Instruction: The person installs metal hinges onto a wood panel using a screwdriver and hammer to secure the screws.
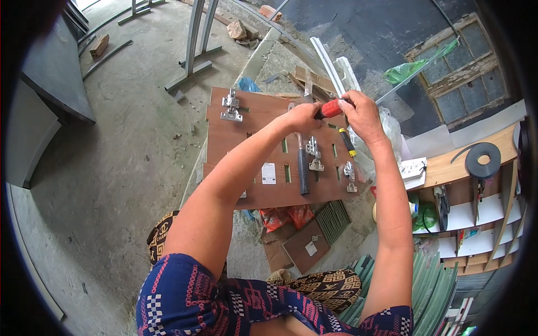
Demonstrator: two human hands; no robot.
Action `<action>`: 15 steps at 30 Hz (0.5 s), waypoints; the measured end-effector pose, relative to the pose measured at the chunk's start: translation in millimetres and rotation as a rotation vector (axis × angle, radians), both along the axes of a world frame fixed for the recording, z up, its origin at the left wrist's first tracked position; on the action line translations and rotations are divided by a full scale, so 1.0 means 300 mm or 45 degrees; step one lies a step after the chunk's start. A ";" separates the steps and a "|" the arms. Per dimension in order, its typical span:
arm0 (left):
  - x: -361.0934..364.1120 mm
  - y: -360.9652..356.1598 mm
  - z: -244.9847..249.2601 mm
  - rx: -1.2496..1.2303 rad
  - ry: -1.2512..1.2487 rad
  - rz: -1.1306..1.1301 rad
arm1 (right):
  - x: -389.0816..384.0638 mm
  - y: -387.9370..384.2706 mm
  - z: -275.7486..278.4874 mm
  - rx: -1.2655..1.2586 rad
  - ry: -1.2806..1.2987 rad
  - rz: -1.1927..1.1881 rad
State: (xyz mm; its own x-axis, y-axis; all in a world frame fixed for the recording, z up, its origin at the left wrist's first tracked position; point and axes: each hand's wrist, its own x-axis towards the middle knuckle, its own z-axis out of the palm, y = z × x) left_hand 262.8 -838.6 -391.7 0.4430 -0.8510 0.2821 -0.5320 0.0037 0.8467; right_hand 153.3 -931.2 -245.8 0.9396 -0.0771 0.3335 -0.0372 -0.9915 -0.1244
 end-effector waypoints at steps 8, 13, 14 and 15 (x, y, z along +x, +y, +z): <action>-0.009 0.009 0.005 0.000 0.003 0.010 | 0.022 0.027 0.021 -0.343 0.105 -0.264; -0.006 0.011 -0.005 -0.059 -0.004 0.068 | 0.035 0.056 0.044 -0.333 0.208 -0.368; 0.003 0.004 -0.012 -0.102 -0.004 0.072 | 0.040 0.056 0.045 -0.329 0.155 -0.336; 0.019 -0.005 -0.017 -0.144 -0.002 0.074 | 0.047 0.053 0.043 -0.325 0.103 -0.305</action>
State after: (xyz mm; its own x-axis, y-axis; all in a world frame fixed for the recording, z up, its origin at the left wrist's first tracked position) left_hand 268.4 -840.0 -396.8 0.4904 -0.7864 0.3755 -0.5355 0.0679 0.8418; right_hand 167.6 -915.4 -232.8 0.9290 -0.2224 0.2957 -0.2722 -0.9521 0.1394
